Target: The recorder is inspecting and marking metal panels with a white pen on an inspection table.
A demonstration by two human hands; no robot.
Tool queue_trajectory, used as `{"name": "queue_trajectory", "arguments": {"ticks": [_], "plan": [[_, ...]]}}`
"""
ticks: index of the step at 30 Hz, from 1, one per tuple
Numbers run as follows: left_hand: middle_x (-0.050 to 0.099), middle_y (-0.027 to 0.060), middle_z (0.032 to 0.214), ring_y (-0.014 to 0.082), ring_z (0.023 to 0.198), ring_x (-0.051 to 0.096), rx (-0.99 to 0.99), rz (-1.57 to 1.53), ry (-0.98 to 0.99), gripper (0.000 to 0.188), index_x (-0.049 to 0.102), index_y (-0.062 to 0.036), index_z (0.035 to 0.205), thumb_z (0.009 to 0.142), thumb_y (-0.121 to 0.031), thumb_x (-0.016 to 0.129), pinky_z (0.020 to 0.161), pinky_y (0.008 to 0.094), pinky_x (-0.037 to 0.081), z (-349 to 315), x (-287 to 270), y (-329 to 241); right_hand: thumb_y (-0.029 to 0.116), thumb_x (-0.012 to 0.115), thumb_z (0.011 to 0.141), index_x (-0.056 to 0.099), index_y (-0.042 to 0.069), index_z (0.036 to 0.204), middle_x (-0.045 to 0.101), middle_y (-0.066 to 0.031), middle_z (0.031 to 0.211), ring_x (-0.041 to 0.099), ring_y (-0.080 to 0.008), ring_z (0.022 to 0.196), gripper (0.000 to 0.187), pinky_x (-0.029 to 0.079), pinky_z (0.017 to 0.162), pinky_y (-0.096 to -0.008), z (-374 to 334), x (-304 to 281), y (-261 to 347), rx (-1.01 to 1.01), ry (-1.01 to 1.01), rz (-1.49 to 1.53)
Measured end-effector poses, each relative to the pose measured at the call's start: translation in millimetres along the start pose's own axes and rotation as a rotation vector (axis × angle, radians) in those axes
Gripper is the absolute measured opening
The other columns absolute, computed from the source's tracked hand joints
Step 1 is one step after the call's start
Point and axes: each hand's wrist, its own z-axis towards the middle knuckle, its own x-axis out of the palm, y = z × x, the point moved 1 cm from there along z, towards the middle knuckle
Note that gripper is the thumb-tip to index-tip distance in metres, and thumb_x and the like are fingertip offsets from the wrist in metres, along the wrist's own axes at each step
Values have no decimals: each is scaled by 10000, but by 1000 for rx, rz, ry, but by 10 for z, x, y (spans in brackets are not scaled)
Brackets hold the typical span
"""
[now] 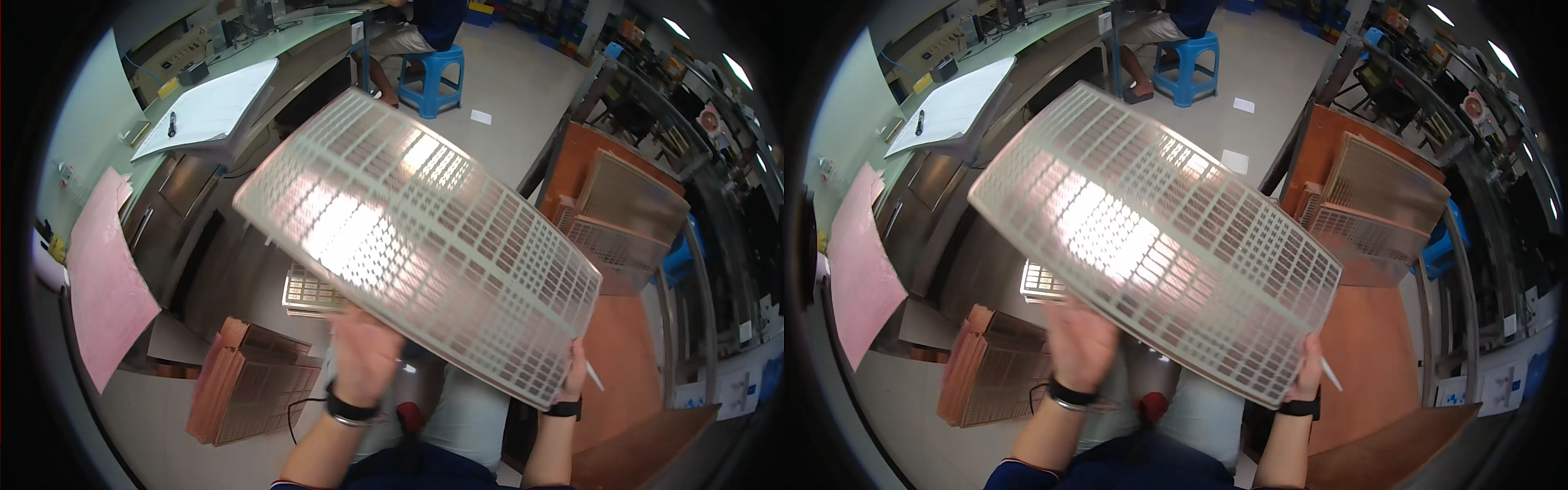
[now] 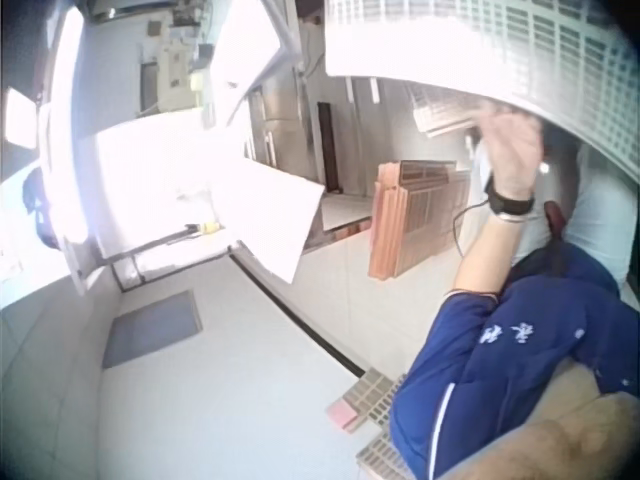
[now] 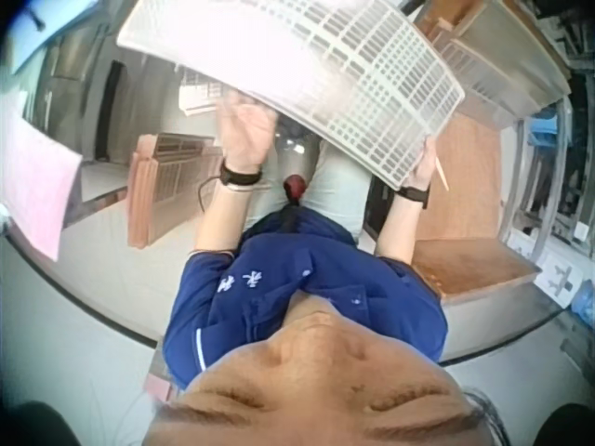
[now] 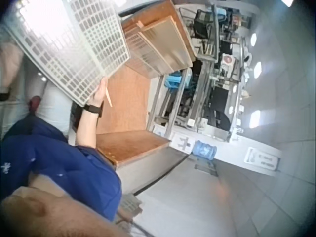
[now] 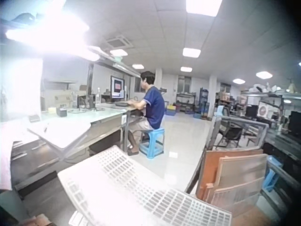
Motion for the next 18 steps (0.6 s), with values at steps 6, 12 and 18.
{"name": "queue_trajectory", "arguments": {"ticks": [6,12,18], "plan": [[446,75,1291,208,1169,466,-51,253,-167,439,299,-90,1353,941,-76,449,1002,386,393,-27,71,264,187,547,906,319,19,1346,455,-127,1305,460,-245,1189,523,374,1009,-404,-229,239,-452,165,140,-47],[488,82,1260,185,1124,510,-167,366,-124,435,292,-77,1367,963,-158,432,948,348,445,-21,-116,-126,502,473,895,345,0,1331,458,-159,1303,457,-268,1190,677,369,1017,-434,-57,133,13,-27,156,258],[514,74,1221,148,1062,522,-211,459,-192,409,373,-29,1324,968,-218,438,904,295,443,-4,-103,-148,421,498,906,337,-75,1334,489,-152,1268,493,-199,1140,675,386,966,-302,105,464,17,95,358,-430]]}}
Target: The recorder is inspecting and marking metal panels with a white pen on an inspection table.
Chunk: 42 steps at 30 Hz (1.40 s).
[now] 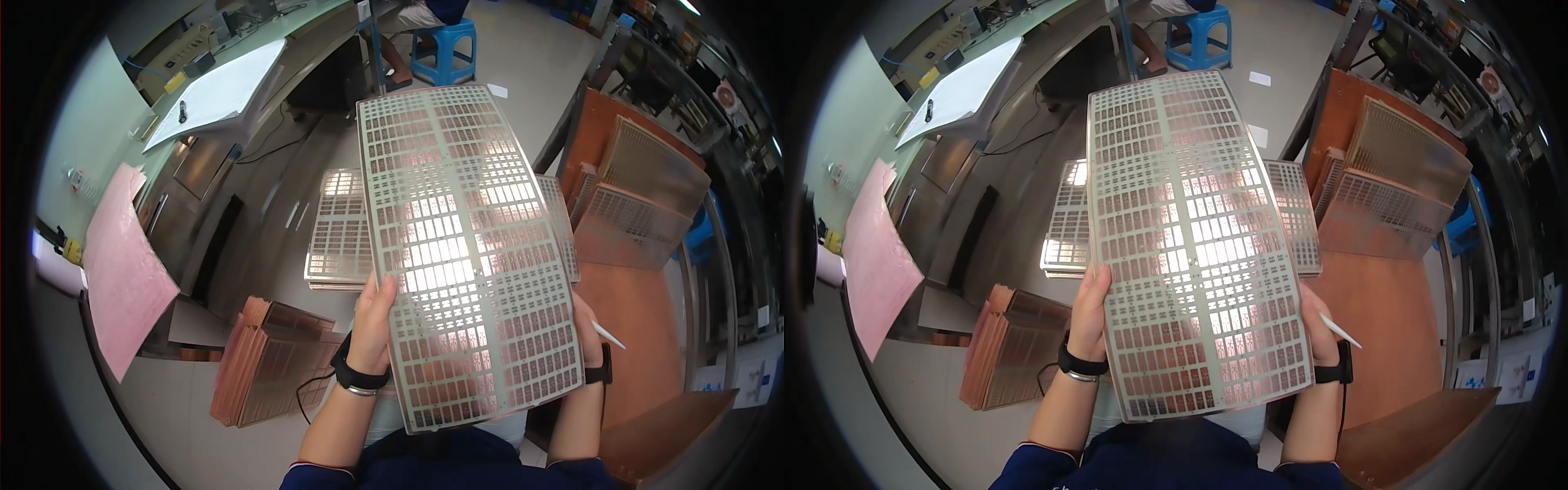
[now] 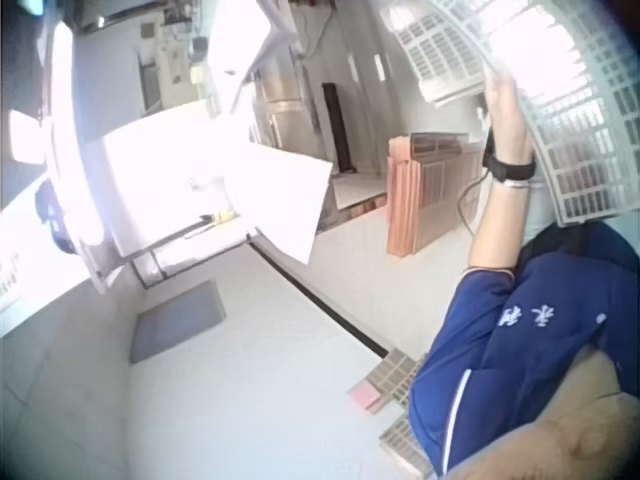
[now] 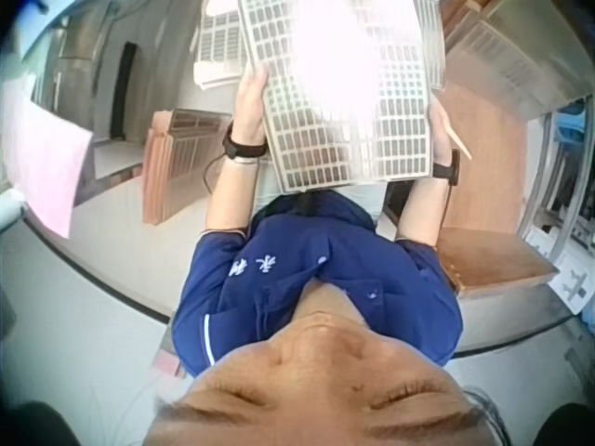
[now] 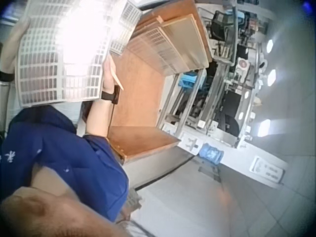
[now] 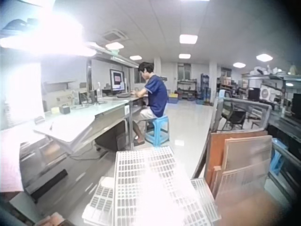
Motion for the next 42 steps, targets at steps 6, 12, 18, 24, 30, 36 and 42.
{"name": "queue_trajectory", "arguments": {"ticks": [6,12,18,24,30,36,42], "plan": [[531,61,1201,141,1048,531,-32,21,-22,419,381,-35,1327,957,-212,465,890,289,449,13,-97,-21,245,545,889,374,-75,1314,512,-126,1235,493,-170,1114,559,377,949,-285,37,202,79,92,-15,31],[536,63,1205,159,1051,546,-29,-11,-46,404,388,-44,1324,967,-227,435,885,313,465,4,-160,-46,232,533,898,405,-68,1289,523,-128,1218,494,-174,1108,509,381,940,-288,39,236,10,102,-1,49],[463,141,1319,279,1168,489,4,-337,128,572,315,-43,1376,977,-450,258,980,391,417,-10,-36,-222,242,532,906,364,-50,1330,517,-114,1235,503,-155,1109,542,391,947,-283,31,289,29,5,-72,97],[457,123,1331,260,1209,458,60,-401,67,516,352,-74,1348,975,-424,287,1002,416,387,-248,-42,133,213,561,903,334,-4,1350,489,-106,1273,489,-176,1144,547,395,968,-310,239,613,-3,-257,-205,259],[479,68,1291,205,1191,458,-13,-308,76,450,333,-81,1340,940,-210,493,1014,392,365,-351,295,382,202,579,886,287,18,1367,476,-119,1276,489,-211,1158,592,402,991,-348,168,718,-135,-249,-181,200],[518,102,1255,226,1151,501,-2,-173,24,424,397,-39,1298,943,-257,481,1000,393,387,-323,-109,131,246,486,945,462,21,1236,564,-112,1187,537,-217,1097,368,428,972,-408,207,110,283,-413,-173,523],[556,77,1189,169,1051,560,-38,-88,-127,356,436,-36,1252,977,-259,410,883,315,474,-271,-553,-9,237,405,971,398,3,1309,466,-145,1320,464,-246,1194,411,387,1012,-387,-177,-1198,410,-556,-717,503]]}}
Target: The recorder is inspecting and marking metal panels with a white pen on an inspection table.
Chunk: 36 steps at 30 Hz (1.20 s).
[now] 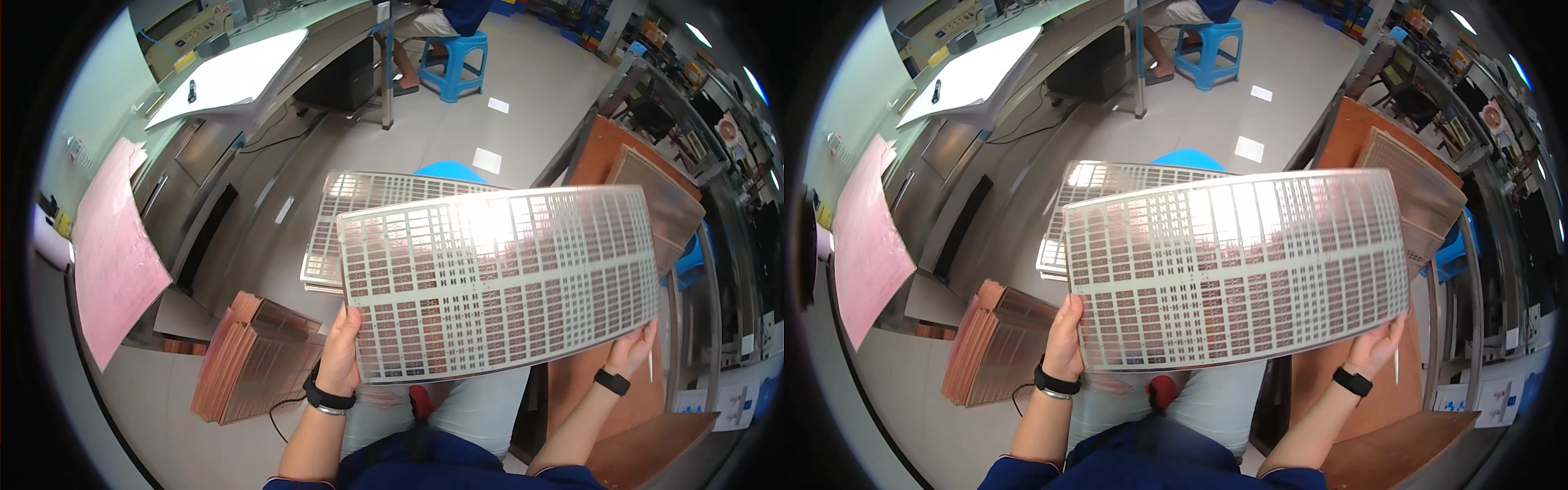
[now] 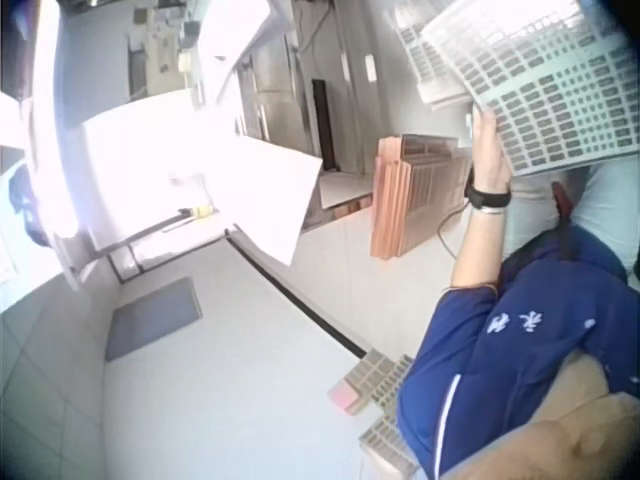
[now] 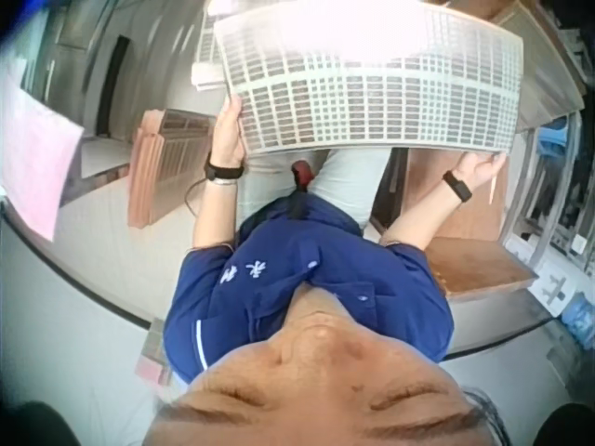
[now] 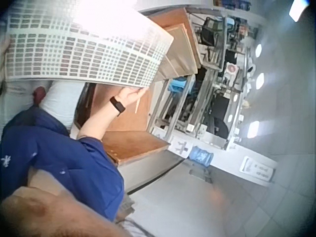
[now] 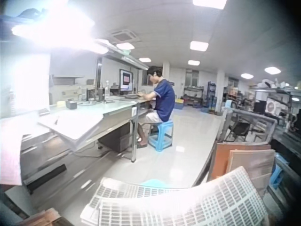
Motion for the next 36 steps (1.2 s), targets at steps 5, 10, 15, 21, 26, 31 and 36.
{"name": "queue_trajectory", "arguments": {"ticks": [5,10,15,21,26,31,36], "plan": [[579,78,1143,145,1000,569,-3,117,-36,369,488,-8,1201,978,-292,411,860,292,469,54,-299,-98,172,384,972,368,30,1351,456,-143,1329,465,-244,1190,405,395,1014,-388,-212,-169,-89,32,-60,-73],[612,107,1065,163,930,602,29,227,-200,422,520,34,1135,995,-320,339,823,298,489,68,-550,-214,109,423,954,438,31,1309,489,-125,1296,496,-217,1151,364,414,1000,-347,-238,-437,-298,145,-81,-85],[621,81,982,128,862,580,69,332,-287,467,562,27,1047,998,-363,309,776,275,469,84,-748,-311,122,429,949,391,1,1324,530,-135,1222,536,-202,1097,396,477,927,-326,-288,-332,-369,218,-79,-275],[596,36,827,86,734,529,108,445,-342,469,579,6,917,1003,-362,300,690,246,448,56,-878,-420,162,463,938,414,-9,1304,596,-107,1071,598,-144,934,408,527,782,-271,-347,-322,-442,255,-32,-520],[556,7,750,76,675,486,140,504,-355,447,577,-10,863,1006,-336,306,650,237,427,86,-916,-428,202,460,944,434,-18,1287,601,-99,1045,597,-122,868,408,515,735,-242,-290,-415,-374,251,-18,-668],[581,2,793,69,688,495,182,567,-385,413,605,9,912,1002,-294,339,650,229,416,86,-887,-429,246,394,974,446,-46,1261,607,-108,1033,589,-111,867,412,495,738,-224,-281,-157,-270,261,112,-828],[584,-7,787,48,687,499,186,686,-423,364,598,6,931,994,-277,378,631,216,423,90,-933,-435,264,401,972,488,-65,1214,616,-101,1034,586,-112,869,417,489,772,-233,-281,63,-181,288,261,-916]]}}
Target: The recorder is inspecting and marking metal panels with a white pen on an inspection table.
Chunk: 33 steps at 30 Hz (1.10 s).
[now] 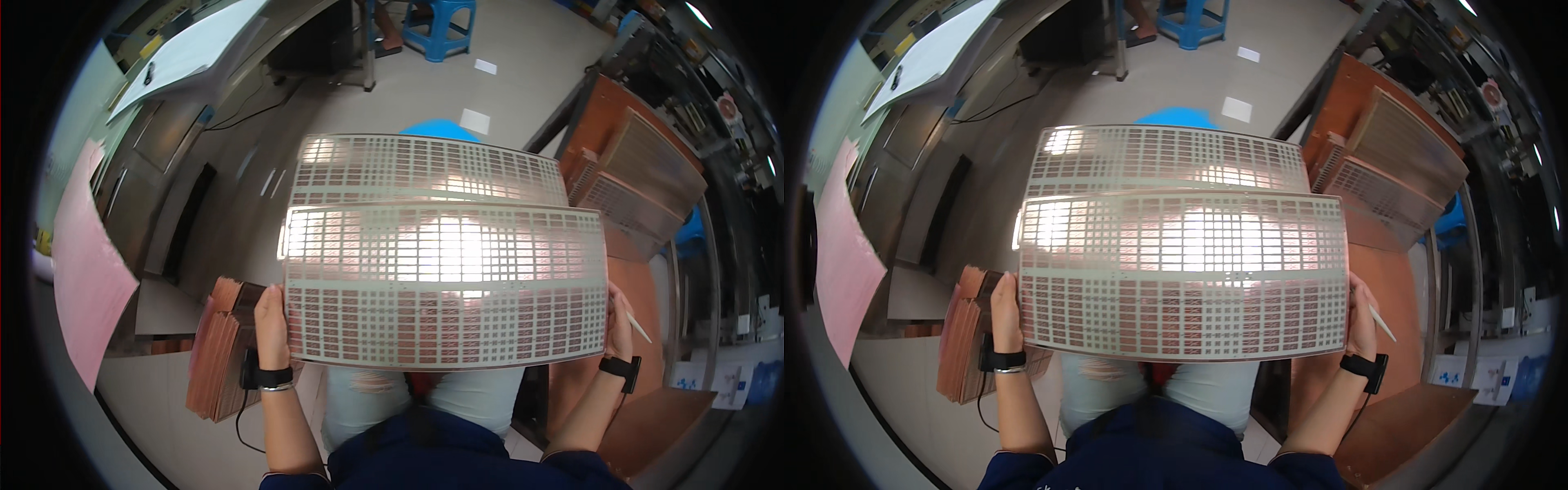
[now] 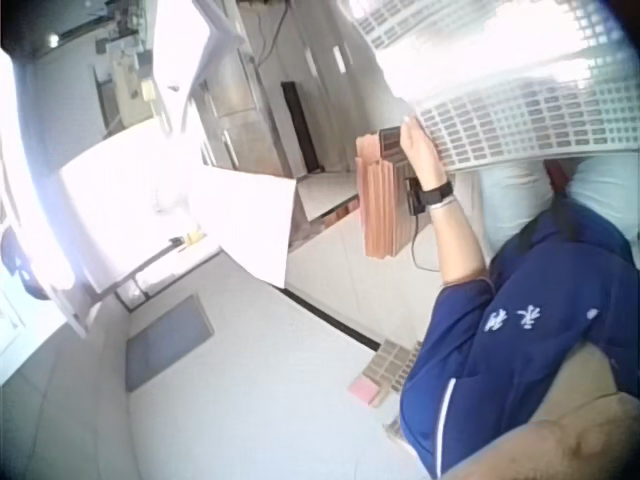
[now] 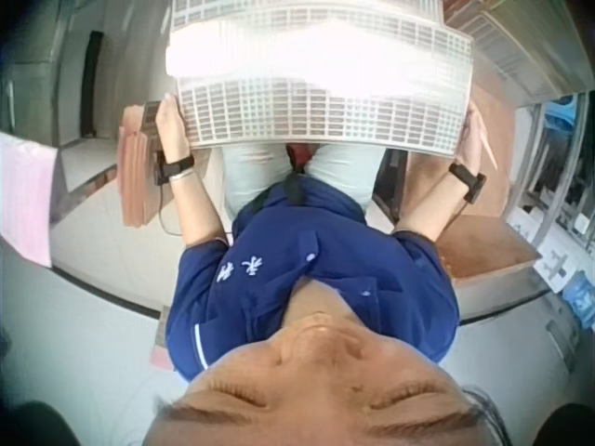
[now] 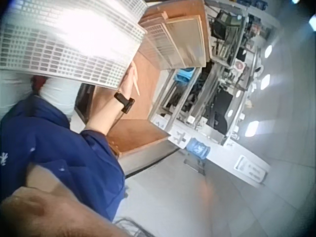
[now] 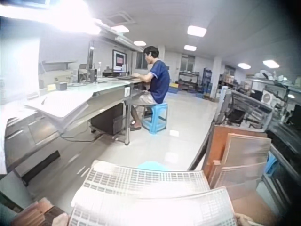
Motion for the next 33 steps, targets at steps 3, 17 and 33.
{"name": "queue_trajectory", "arguments": {"ticks": [3,17,33], "plan": [[587,-13,791,42,685,503,3,18,3,318,592,-4,923,987,-255,407,627,207,427,28,-26,36,205,460,949,533,-55,1166,626,-90,998,593,-113,858,347,484,773,-232,-4,-50,-2,15,81,5],[521,-49,767,23,710,435,76,136,62,278,547,-22,842,982,-231,429,656,198,378,95,-57,68,190,487,935,531,-57,1150,621,-102,1018,592,-126,885,330,479,792,-246,-95,-65,163,-33,94,70],[581,-10,912,62,840,504,105,290,25,204,569,-10,1037,958,-172,473,787,223,411,192,-82,52,189,531,913,533,-54,1152,616,-95,1030,576,-122,924,341,465,816,-255,-115,-109,178,-22,147,130]]}}
